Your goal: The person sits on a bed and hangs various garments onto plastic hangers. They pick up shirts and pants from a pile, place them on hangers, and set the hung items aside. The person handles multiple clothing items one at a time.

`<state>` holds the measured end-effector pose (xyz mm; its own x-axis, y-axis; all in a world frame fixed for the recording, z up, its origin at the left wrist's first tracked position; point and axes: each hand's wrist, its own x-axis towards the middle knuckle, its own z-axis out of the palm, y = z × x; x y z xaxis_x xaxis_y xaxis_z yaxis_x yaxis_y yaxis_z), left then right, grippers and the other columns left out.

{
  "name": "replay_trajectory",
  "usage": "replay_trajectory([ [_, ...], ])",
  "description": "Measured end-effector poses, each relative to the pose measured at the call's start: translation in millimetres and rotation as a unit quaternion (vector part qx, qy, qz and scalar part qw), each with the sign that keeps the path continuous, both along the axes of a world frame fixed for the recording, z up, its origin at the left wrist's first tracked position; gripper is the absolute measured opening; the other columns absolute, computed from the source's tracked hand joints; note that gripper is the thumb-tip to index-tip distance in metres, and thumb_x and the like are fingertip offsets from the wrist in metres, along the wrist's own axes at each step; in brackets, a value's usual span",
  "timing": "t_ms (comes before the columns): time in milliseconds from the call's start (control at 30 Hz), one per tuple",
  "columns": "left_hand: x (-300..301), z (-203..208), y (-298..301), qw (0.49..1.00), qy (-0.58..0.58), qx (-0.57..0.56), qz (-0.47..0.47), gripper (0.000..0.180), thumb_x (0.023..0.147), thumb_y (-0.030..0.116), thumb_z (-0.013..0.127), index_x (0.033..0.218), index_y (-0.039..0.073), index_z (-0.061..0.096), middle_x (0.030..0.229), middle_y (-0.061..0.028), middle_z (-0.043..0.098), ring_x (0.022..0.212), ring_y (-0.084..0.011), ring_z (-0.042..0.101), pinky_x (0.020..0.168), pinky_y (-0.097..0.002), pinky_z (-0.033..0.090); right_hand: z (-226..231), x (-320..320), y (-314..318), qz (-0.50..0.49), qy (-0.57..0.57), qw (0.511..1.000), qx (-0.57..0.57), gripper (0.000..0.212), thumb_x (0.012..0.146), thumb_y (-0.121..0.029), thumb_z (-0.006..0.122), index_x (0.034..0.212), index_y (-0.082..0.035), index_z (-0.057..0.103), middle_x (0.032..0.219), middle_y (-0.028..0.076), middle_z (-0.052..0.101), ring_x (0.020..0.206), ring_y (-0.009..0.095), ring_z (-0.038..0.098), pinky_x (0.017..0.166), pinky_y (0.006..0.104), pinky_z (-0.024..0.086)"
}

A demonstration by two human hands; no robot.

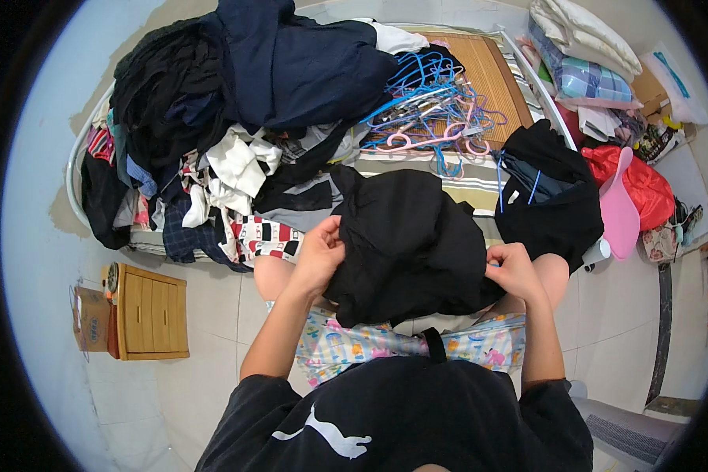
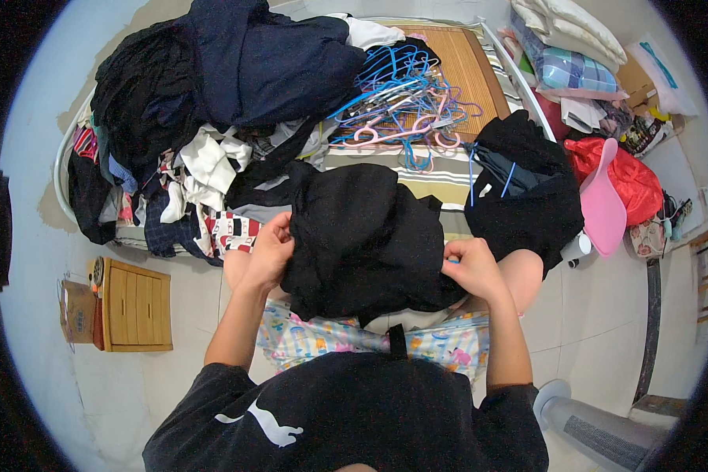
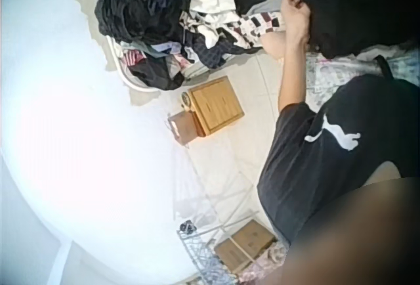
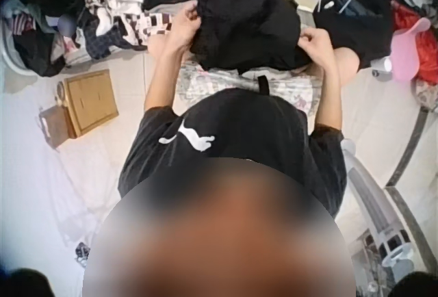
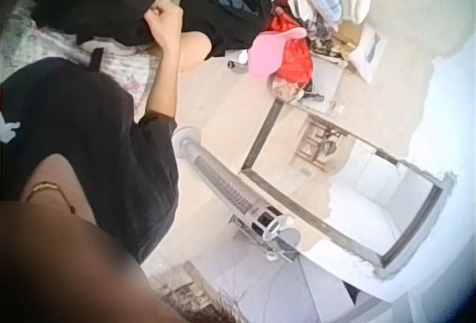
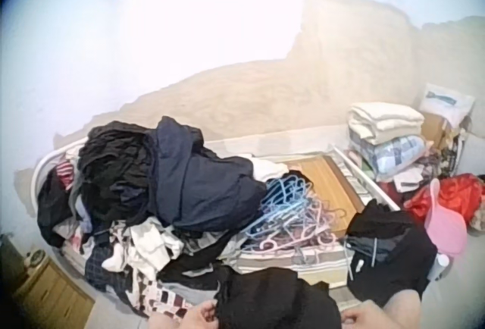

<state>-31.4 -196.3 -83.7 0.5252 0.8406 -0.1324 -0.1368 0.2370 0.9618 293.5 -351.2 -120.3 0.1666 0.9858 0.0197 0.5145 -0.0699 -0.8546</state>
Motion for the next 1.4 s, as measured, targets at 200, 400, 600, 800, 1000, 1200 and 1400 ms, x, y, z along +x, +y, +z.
replay_trajectory([
  [200,0,2,-10,0.978,0.073,0.174,0.092,0.024,0.082,-0.01,0.069,0.103,-0.001,0.064,0.101,-0.0029,0.067,0.093,-0.0095,0.062,0.086,-0.024,0.049,12,-7,7,0.013,0.001,0.999,-0.031,0.012,0.072,-0.008,0.069,0.074,0.003,0.066,0.057,0.011,0.057,0.053,0.013,0.052,0.054,0.03,0.044],
  [400,4,13,-3,0.942,0.079,0.246,0.213,0.013,0.084,-0.009,0.068,0.094,0.0,0.066,0.094,-0.0017,0.067,0.083,-0.0088,0.061,0.076,-0.0228,0.05,1,-6,4,0.016,0.001,0.999,-0.029,0.012,0.073,-0.009,0.07,0.074,0.003,0.067,0.057,0.011,0.057,0.054,0.012,0.052,0.054,0.03,0.044],
  [600,33,26,-40,0.77,0.161,0.617,-0.017,0.023,0.072,-0.01,0.068,0.093,0.0,0.065,0.097,-0.0143,0.066,0.089,-0.033,0.065,0.075,-0.0376,0.054,-3,-21,6,-0.009,0.046,0.999,-0.028,0.015,0.077,-0.008,0.073,0.074,0.004,0.065,0.056,-0.002,0.047,0.058,0.004,0.042,0.052,0.0252,0.038],
  [800,35,-1,-71,0.757,0.118,0.623,-0.159,0.033,0.068,-0.005,0.064,0.101,-0.002,0.064,0.1,-0.0159,0.064,0.093,-0.0345,0.063,0.077,-0.0383,0.055,-13,-29,5,-0.042,0.07,0.997,-0.004,0.015,0.078,-0.009,0.073,0.079,0.005,0.066,0.058,-0.003,0.048,0.061,0.003,0.043,0.052,0.0246,0.037],
  [1000,10,-15,-51,0.773,0.155,0.58,0.204,0.028,0.072,-0.005,0.068,0.099,0.0,0.064,0.097,-0.016,0.064,0.09,-0.035,0.063,0.077,-0.0388,0.053,-20,-8,2,-0.051,0.093,0.994,-0.002,0.02,0.079,-0.015,0.075,0.074,0.003,0.067,0.056,-0.001,0.052,0.058,0.004,0.043,0.051,0.025,0.037],
  [1200,15,-7,-23,0.791,0.32,0.514,-0.087,0.019,0.079,0.009,0.07,0.093,-0.002,0.064,0.1,-0.0189,0.065,0.093,-0.0368,0.062,0.079,-0.043,0.049,-26,-11,9,-0.034,0.173,0.984,0.001,0.011,0.079,-0.005,0.068,0.079,0.006,0.068,0.062,0.0,0.06,0.062,0.006,0.051,0.056,0.0263,0.044],
  [1400,20,-27,-18,0.888,0.313,0.297,-0.162,0.016,0.083,0.008,0.062,0.082,-0.008,0.057,0.078,-0.0246,0.057,0.078,-0.0436,0.059,0.068,-0.0449,0.046,-27,-4,2,-0.03,0.407,0.913,-0.007,0.053,0.099,-0.034,0.037,0.128,0.006,0.057,0.128,0.015,0.064,0.113,0.018,0.058,0.102,0.0357,0.042],
])
